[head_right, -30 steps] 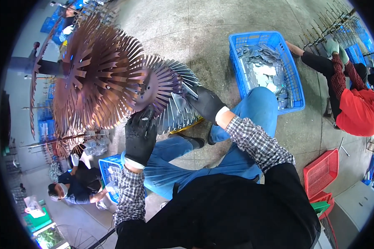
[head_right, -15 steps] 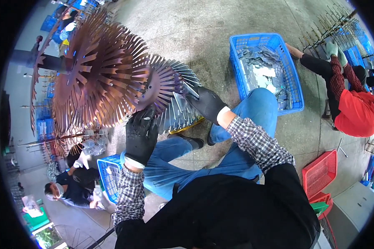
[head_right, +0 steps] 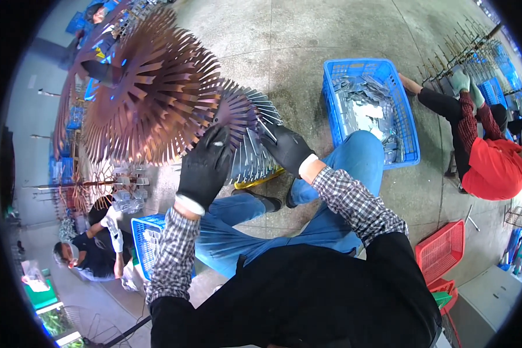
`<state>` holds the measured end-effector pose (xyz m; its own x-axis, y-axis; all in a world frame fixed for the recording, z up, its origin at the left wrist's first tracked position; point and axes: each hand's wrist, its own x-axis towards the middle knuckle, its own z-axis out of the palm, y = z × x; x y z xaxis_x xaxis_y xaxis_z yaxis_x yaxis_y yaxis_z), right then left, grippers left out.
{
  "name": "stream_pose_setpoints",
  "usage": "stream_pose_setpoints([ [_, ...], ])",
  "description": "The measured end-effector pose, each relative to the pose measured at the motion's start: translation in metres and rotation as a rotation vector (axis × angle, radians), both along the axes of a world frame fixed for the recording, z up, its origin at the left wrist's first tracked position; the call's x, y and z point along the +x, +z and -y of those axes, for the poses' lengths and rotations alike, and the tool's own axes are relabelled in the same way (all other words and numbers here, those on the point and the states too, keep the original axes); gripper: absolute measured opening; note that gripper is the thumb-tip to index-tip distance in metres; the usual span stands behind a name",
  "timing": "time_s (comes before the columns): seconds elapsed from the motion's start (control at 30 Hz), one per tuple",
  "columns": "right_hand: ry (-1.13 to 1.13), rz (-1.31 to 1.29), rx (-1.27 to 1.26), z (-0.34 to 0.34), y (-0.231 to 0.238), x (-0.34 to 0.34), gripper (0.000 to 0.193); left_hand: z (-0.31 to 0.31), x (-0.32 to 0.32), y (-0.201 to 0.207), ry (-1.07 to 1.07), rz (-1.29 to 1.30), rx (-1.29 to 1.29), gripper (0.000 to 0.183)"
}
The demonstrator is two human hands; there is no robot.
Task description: Hanging small metal parts onto a circular processing rack for plating or coating.
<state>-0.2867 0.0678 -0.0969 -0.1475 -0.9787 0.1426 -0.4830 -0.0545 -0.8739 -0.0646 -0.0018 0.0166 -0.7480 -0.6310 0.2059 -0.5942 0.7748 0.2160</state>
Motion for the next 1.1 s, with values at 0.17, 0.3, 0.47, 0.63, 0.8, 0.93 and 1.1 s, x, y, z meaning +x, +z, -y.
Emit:
stream_pose_setpoints([
  [0.17,-0.026,-0.093,-0.043,0.003,0.000,0.004,0.030,0.023,-0.004,-0.030,-0.034,0.090,-0.035,0.047],
  [0.3,-0.044,-0.156,-0.057,0.005,-0.006,0.006,0.032,0.032,-0.008,-0.035,-0.147,0.094,-0.235,0.049],
  [0.47,-0.017,-0.212,-0.059,0.005,-0.001,0.005,0.034,0.028,-0.018,-0.024,-0.111,0.152,-0.162,0.047],
  [0.63,-0.035,-0.280,-0.085,0.002,0.007,0.008,0.035,0.030,-0.019,-0.025,-0.153,0.141,-0.081,0.049],
  [0.8,-0.052,-0.332,-0.114,0.001,0.004,0.008,0.034,0.034,-0.020,-0.040,-0.087,0.092,0.267,0.049],
  [0.93,-0.036,-0.314,-0.069,0.001,0.005,0.008,0.044,0.038,-0.023,-0.045,-0.143,0.162,0.108,0.049],
  [1.1,-0.042,-0.319,-0.101,0.001,0.013,0.013,0.035,0.039,-0.025,-0.048,-0.087,0.201,0.025,0.047],
])
